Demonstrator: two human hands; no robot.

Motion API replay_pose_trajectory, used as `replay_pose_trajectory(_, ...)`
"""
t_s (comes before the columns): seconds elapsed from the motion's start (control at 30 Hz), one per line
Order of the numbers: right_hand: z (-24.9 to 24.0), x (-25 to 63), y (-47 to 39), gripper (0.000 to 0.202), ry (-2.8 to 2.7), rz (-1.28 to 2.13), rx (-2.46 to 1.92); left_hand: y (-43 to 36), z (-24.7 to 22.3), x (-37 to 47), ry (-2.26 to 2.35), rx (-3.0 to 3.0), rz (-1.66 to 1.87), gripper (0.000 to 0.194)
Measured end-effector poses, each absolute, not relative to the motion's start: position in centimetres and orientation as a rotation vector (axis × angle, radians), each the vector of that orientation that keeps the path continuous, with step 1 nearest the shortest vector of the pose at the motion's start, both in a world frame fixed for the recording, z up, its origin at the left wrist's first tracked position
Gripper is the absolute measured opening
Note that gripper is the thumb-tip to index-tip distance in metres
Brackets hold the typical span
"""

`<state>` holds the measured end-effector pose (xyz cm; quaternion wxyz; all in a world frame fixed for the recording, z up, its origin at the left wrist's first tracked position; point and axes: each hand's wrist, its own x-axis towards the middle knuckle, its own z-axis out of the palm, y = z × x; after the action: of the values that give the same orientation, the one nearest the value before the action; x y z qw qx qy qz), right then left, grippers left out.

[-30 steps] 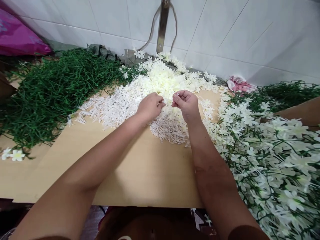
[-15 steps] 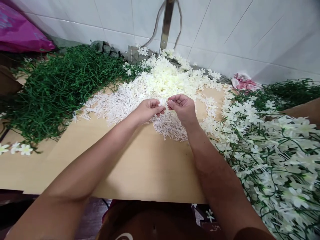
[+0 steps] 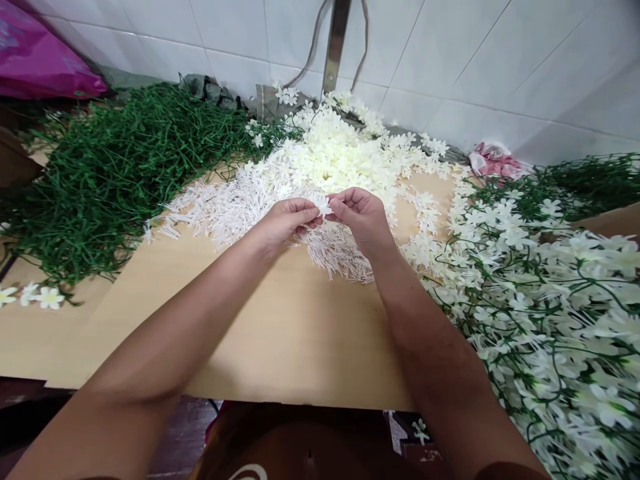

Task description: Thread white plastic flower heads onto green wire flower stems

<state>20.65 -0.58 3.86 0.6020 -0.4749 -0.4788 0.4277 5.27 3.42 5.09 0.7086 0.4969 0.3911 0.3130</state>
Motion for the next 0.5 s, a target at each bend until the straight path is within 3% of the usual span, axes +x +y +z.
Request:
replay_pose_trajectory(0.2, 3.3, 19.6, -0.6, 0.038, -0.998, 1.005, -1.080, 3.2, 5.1, 5.3, 0.761, 0.863, 0.676, 0.008)
replay_pose_trajectory(0.5, 3.7, 17.5, -1.5, 0.018, -1.128, 0.622, -1.089, 2.5, 5.2, 5.7, 0.677, 0.765, 0.553, 0.017)
